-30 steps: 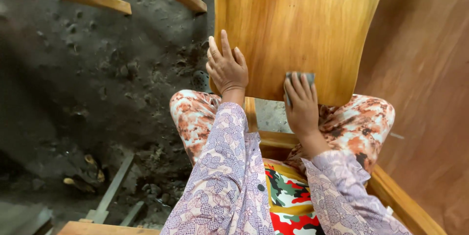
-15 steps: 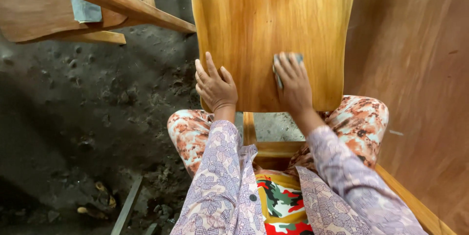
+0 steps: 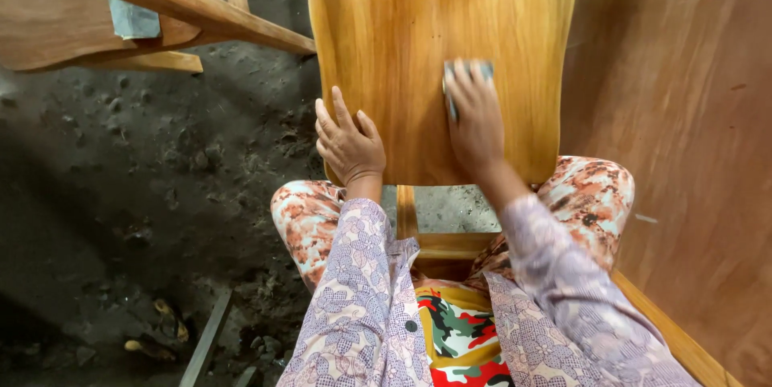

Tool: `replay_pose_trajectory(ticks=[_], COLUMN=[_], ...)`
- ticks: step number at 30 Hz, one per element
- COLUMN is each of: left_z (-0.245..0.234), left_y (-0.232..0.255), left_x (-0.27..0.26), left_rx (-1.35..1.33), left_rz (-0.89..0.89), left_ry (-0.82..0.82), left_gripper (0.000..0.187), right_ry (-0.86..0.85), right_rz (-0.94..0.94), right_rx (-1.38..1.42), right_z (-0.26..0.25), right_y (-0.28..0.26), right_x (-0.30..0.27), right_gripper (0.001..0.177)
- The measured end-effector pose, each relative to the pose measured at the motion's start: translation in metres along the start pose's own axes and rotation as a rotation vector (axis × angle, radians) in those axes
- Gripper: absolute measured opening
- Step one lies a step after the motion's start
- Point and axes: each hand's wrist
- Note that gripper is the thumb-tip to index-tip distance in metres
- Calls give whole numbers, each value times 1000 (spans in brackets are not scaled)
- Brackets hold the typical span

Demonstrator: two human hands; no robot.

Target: The person sands the surface of a wooden chair seat using a sanding block.

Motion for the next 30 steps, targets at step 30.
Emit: replay_pose_trajectory(ticks=[30], left_z=[3], left_y=[0], left_x=[0], left_rx=[-8], left_rz=[-17], left_ry=[10], left_gripper=[64], right_ry=[-40], right_rz=[-14], right_rx=[-7], right_z=[-1], right_y=[-54], right_x=[-82], right_gripper=[42])
Point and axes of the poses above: each hand's wrist, its own x-axis towards the middle knuckle, its own z-axis out of the palm, y = z × x, and after that the axes turned 6 degrees about x, right-handed
